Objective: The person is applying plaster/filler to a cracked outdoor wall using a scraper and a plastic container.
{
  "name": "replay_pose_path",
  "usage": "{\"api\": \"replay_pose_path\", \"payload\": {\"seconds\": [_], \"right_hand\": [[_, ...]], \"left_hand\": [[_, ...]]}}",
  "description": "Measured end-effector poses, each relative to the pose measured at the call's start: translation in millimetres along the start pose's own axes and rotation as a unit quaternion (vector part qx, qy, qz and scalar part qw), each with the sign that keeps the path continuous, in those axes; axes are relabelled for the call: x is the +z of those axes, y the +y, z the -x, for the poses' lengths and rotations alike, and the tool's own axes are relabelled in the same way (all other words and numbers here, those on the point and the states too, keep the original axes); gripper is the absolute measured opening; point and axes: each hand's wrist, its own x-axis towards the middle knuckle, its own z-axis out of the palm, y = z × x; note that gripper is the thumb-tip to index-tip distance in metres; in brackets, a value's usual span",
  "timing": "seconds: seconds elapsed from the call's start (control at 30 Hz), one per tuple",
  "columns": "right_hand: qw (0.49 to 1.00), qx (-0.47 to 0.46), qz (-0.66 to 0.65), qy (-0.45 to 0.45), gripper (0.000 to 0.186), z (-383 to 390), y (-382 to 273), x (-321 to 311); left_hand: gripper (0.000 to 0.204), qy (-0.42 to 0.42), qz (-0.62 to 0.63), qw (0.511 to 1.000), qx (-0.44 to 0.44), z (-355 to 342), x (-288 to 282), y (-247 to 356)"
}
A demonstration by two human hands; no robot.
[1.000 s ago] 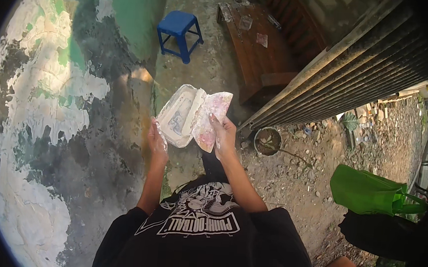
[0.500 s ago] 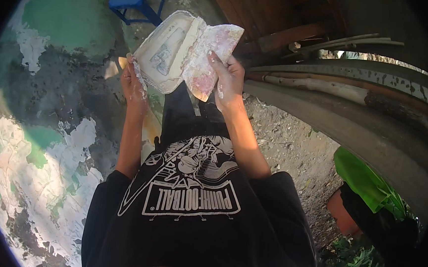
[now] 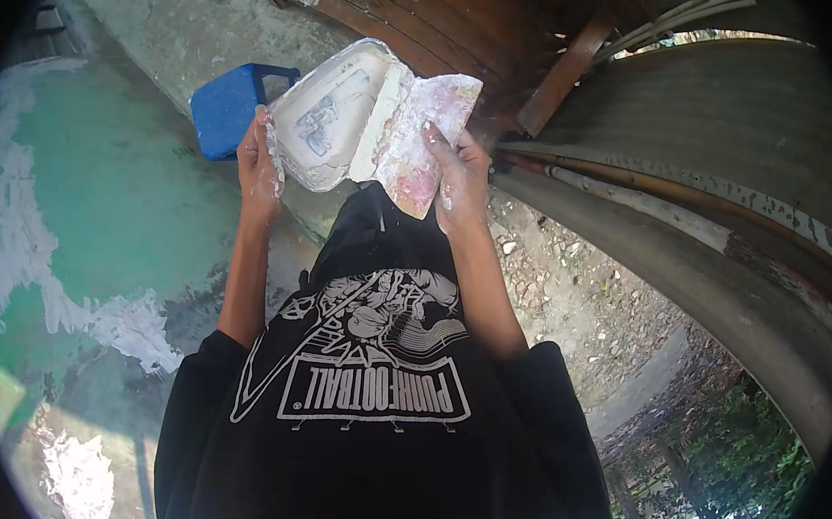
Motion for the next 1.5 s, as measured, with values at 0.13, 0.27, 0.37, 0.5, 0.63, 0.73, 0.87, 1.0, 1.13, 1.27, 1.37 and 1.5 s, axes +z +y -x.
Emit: {"api": "replay_pose_path", "payload": {"seconds": [0.13, 0.27, 0.37, 0.5, 0.63, 0.73, 0.87, 1.0, 1.13, 1.27, 1.37, 1.5], "right_hand": [[0.999, -0.020, 0.005, 0.033, 0.020, -38, 0, 32], [0.999, -0.016, -0.006, 0.042, 0.022, -91, -1, 62], [0.997, -0.018, -0.008, 0.072, 0.023, -140, 8, 78], [0.998, -0.020, -0.032, 0.043, 0.023, -222, 4, 104], [0.998, -0.019, -0.030, 0.043, 0.021, -267, -19, 142], [0.995, -0.042, -0.030, 0.082, 0.020, -282, -28, 161], [0.988, -0.062, -0.064, 0.123, 0.019, -306, -28, 163], [0.979, -0.073, -0.091, 0.167, 0.019, -320, -23, 167], [0.969, -0.096, -0.118, 0.196, 0.020, -335, -14, 194], [0.958, -0.112, -0.112, 0.238, 0.020, -359, 5, 231], [0.953, -0.126, -0.118, 0.247, 0.019, -374, 29, 279], [0.921, -0.126, -0.182, 0.320, 0.019, -390, 66, 353]], "left_hand": [[0.042, -0.042, 0.005, 0.999, -0.023, -69, -16, 6], [0.041, -0.081, -0.013, 0.996, -0.016, -142, -27, 3], [0.041, -0.082, -0.013, 0.996, -0.034, -192, -28, 14], [0.042, -0.070, -0.024, 0.996, -0.051, -262, -32, 22], [0.041, -0.089, -0.009, 0.994, -0.070, -323, -33, 29], [0.041, -0.129, -0.027, 0.987, -0.091, -360, -26, 34], [0.041, -0.183, -0.001, 0.977, -0.112, -400, -2, 38], [0.042, -0.232, 0.000, 0.966, -0.111, -437, 13, 39], [0.042, -0.270, 0.016, 0.954, -0.128, -479, 4, 37], [0.042, -0.313, 0.031, 0.937, -0.154, -530, -18, 31], [0.042, -0.343, 0.034, 0.920, -0.189, -583, -57, 20], [0.044, -0.385, -0.030, 0.915, -0.121, -649, -100, 21]]}}
